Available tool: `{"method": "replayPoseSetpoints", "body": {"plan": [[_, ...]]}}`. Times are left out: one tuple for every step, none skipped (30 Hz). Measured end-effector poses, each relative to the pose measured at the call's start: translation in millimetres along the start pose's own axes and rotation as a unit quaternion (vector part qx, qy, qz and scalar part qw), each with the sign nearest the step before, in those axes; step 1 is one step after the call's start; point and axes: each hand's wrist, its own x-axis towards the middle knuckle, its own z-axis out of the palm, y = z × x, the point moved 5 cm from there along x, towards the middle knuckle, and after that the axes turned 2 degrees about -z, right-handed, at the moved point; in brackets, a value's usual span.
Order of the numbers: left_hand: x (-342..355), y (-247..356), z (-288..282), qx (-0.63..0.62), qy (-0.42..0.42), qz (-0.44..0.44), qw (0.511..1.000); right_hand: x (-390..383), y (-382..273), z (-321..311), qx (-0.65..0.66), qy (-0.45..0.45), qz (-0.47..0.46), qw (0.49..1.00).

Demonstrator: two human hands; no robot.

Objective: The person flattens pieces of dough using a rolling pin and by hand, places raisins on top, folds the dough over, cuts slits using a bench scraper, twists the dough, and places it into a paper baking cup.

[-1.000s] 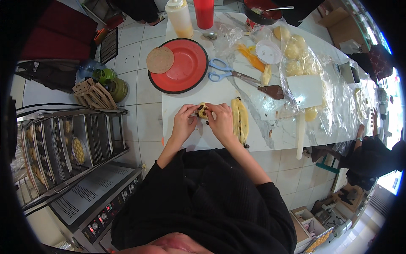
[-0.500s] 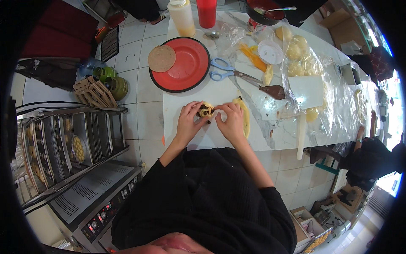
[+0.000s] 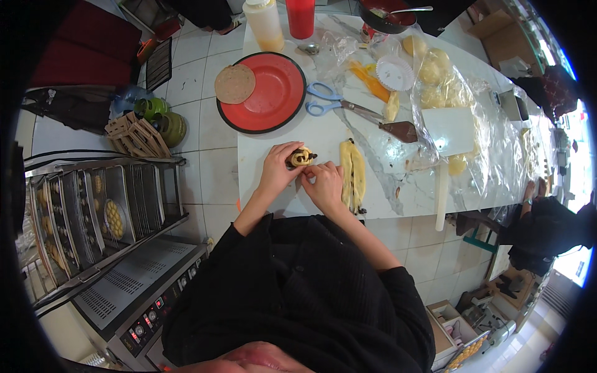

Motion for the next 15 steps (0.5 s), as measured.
{"method": "replayPoseSetpoints", "body": {"plan": [[-0.4,-0.3,0.1,-0.008,0.009,-0.005,1.0,1.2,-1.5,-1.1,0.002,0.002,-0.008,1.0],[-1.1,-1.3,-0.2,-0.016,0.018,-0.01,1.0,1.7,-0.7,-4.4,0.002,0.001,-0.009,1.0],[-2.2,-3.5,0.1,-0.015,0.02,-0.012,1.0,2.7,3.3,-9.9,0.01,0.002,0.009,1.0],[-3.7,-5.3,1.2,-0.01,0.02,-0.002,1.0,4.1,5.0,-13.9,0.019,0.002,0.026,0.999],[-5.0,-6.4,1.5,-0.005,0.019,0.007,1.0,9.0,2.0,-16.6,0.02,0.0,0.023,1.0],[-5.7,-4.3,0.8,-0.006,0.018,0.007,1.0,14.6,0.4,-23.9,0.061,0.034,0.025,0.997],[-6.4,-0.9,-1.4,-0.015,0.025,0.013,0.999,19.0,0.4,-28.6,0.102,0.067,0.026,0.992],[-7.5,2.2,-3.6,-0.023,0.032,0.019,0.999,22.4,-0.4,-26.9,0.102,0.067,0.026,0.992],[-8.2,3.6,-5.2,-0.024,0.031,0.02,0.999,27.2,-5.3,-24.8,0.093,0.07,-0.002,0.993],[-10.1,3.8,-7.7,-0.029,0.034,0.013,0.999,29.6,-9.5,-23.6,0.084,0.073,-0.03,0.993],[-12.5,3.5,-9.8,-0.034,0.038,0.006,0.999,30.1,-9.3,-22.7,0.084,0.074,-0.03,0.993],[-15.8,3.2,-11.7,-0.034,0.038,0.006,0.999,31.0,-11.0,-19.8,0.06,0.062,-0.047,0.995],[-19.6,-1.6,-12.9,-0.05,0.038,-0.034,0.997,31.9,-12.8,-17.7,0.036,0.05,-0.064,0.996],[-22.2,-6.8,-13.0,-0.066,0.038,-0.075,0.994,32.6,-13.2,-18.5,0.036,0.05,-0.064,0.996],[-25.8,-9.7,-13.0,-0.065,0.041,-0.077,0.994,32.7,-16.1,-18.0,0.024,0.03,-0.076,0.996]]}}
